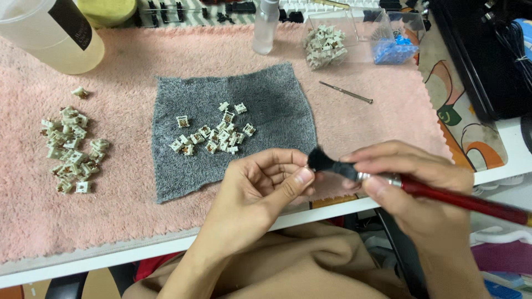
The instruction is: The person cleans individual mechanical keyboard switches using a brush. They pick up each switch from a pile on a cloth, brush it thoroughly, and place it into a clear plastic container. The process is repeated for multiple switches throughout the clip.
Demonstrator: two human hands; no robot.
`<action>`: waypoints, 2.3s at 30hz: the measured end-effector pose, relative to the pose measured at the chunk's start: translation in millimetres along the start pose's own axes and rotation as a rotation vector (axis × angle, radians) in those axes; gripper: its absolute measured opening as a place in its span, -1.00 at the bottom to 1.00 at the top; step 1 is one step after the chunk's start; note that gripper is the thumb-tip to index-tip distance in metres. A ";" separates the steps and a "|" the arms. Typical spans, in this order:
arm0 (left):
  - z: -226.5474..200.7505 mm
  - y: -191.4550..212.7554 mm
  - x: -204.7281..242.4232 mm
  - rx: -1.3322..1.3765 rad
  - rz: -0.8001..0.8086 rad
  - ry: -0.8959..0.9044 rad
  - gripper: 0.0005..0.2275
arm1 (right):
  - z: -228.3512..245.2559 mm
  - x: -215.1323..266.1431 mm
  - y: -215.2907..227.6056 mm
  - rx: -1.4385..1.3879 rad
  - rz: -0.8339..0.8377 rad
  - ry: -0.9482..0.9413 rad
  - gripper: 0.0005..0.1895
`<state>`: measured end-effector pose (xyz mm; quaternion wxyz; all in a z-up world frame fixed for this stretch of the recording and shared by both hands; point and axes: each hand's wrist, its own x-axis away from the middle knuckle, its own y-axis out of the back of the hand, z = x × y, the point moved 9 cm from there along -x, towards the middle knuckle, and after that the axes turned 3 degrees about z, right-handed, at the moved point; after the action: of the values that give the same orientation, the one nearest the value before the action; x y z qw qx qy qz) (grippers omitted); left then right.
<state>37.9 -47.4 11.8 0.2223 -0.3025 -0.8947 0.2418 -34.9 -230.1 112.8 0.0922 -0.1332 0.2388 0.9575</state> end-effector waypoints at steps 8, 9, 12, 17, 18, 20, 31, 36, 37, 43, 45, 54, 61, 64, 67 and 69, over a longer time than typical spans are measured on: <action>-18.8 -9.7 0.4 -0.159 0.102 -0.296 -0.90 | -0.3 -2.4 3.5 -0.003 -0.029 -0.039 -0.83; -18.6 -11.2 0.4 -0.179 0.093 -0.296 -0.91 | 6.3 -5.2 5.8 0.152 -0.049 -0.012 -0.85; -24.3 -7.3 0.7 -0.196 0.053 -0.344 -0.87 | -11.4 5.2 0.5 -0.162 -0.046 -0.066 -0.83; -26.1 -10.3 2.8 -0.235 0.044 -0.350 -0.89 | -14.0 4.9 3.2 -0.077 -0.075 -0.105 -0.84; -27.6 -11.4 3.0 -0.252 0.052 -0.366 -0.88 | -21.7 11.4 3.6 -0.194 -0.089 -0.087 -0.83; -28.8 -12.7 5.5 -0.258 0.044 -0.352 -0.88 | -13.2 2.6 6.1 -0.125 -0.080 -0.105 -0.85; -40.5 -15.3 10.2 -0.438 0.002 -0.360 -0.89 | 13.7 -8.6 6.8 0.239 -0.034 0.047 -0.86; -52.7 -16.1 15.9 -0.514 -0.027 -0.442 -0.85 | -16.6 9.9 21.9 -0.006 -0.189 -0.016 -0.82; -52.3 -16.4 16.0 -0.516 -0.029 -0.442 -0.85 | -12.1 9.9 16.4 -0.008 -0.188 -0.015 -0.82; -33.8 -10.7 11.6 -0.260 -0.057 -0.282 -0.74 | -10.1 9.2 -0.4 -0.098 -0.166 -0.123 -0.76; -44.6 -15.5 16.0 -0.436 -0.048 -0.370 -0.66 | -9.2 9.1 -2.4 -0.047 -0.157 -0.137 -0.75; -34.7 -8.6 10.4 -0.240 -0.034 -0.322 -0.71 | 14.1 8.9 1.8 0.351 -0.151 0.055 -0.74; -40.6 -9.8 11.2 -0.253 -0.036 -0.351 -0.76 | 28.0 2.3 -4.2 0.370 -0.147 0.146 -0.78; -39.8 -7.2 11.4 -0.237 -0.058 -0.343 -0.76 | 25.6 2.3 -7.3 0.217 -0.078 0.124 -0.76; -37.4 -6.8 9.6 -0.178 -0.043 -0.313 -0.75 | 26.1 2.4 -9.1 0.229 -0.082 0.116 -0.79; -32.4 -6.5 8.3 -0.131 0.001 -0.282 -0.75 | 19.9 8.5 -2.0 0.312 -0.163 0.112 -0.79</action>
<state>46.8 -36.9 43.0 0.0741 -0.2798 -0.9308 0.2230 -46.6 -217.8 126.3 0.1757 -0.1895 0.3775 0.8892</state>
